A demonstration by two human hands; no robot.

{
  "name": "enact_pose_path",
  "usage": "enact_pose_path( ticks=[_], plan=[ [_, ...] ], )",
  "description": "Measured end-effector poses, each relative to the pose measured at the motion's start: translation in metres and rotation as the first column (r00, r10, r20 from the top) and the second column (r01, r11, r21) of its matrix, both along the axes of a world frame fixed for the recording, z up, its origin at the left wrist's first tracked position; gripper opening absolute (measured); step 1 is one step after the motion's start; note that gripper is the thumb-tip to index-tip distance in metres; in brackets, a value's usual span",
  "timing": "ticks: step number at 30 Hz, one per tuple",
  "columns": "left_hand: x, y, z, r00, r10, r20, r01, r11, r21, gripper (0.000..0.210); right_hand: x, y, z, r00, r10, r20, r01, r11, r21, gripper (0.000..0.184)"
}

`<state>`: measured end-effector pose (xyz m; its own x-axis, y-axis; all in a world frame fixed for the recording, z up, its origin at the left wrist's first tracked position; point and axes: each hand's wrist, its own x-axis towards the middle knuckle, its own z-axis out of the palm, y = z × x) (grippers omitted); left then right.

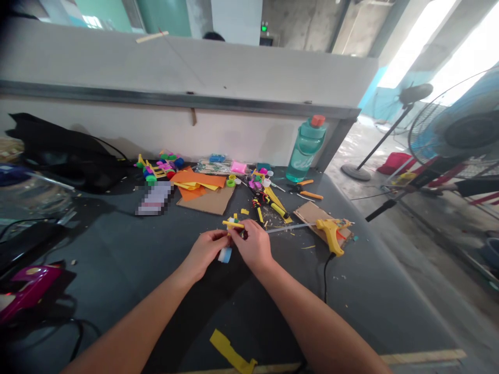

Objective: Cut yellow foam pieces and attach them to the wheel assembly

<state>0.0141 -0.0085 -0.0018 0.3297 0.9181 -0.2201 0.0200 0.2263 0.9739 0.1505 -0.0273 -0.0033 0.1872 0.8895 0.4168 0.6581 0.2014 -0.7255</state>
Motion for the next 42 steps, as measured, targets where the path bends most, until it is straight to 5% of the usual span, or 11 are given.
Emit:
enact_pose_path(
  ticks=[5,15,25,30,36,42],
  plan=[
    [0.002,-0.004,0.011,0.983,-0.055,0.175,0.086,0.98,-0.179,0.025,0.002,0.003,0.0,0.987,-0.098,-0.13,0.092,0.995,-0.05,0.016],
    [-0.001,-0.005,0.017,0.919,-0.095,0.383,0.179,0.965,-0.191,0.025,0.006,0.002,0.003,0.987,0.007,-0.16,0.0,0.999,0.043,0.012],
    [0.015,-0.009,0.02,0.99,-0.057,0.131,0.063,0.997,-0.042,0.047,0.012,0.011,-0.003,0.91,0.002,-0.414,-0.005,1.0,-0.005,0.021],
    [0.014,0.001,0.024,0.98,-0.033,-0.194,0.067,0.983,0.171,0.028,0.02,0.014,-0.003,0.919,0.03,-0.393,-0.032,0.999,0.002,0.017],
    [0.012,0.013,0.035,0.882,0.177,-0.436,0.143,0.783,0.605,0.016,0.021,0.012,-0.003,0.928,0.038,-0.371,-0.048,0.999,-0.017,0.017],
    [0.012,0.012,0.034,0.741,0.279,-0.611,0.315,0.659,0.683,0.013,0.018,0.01,-0.004,0.922,0.116,-0.369,-0.131,0.991,-0.016,0.014]
  ],
)
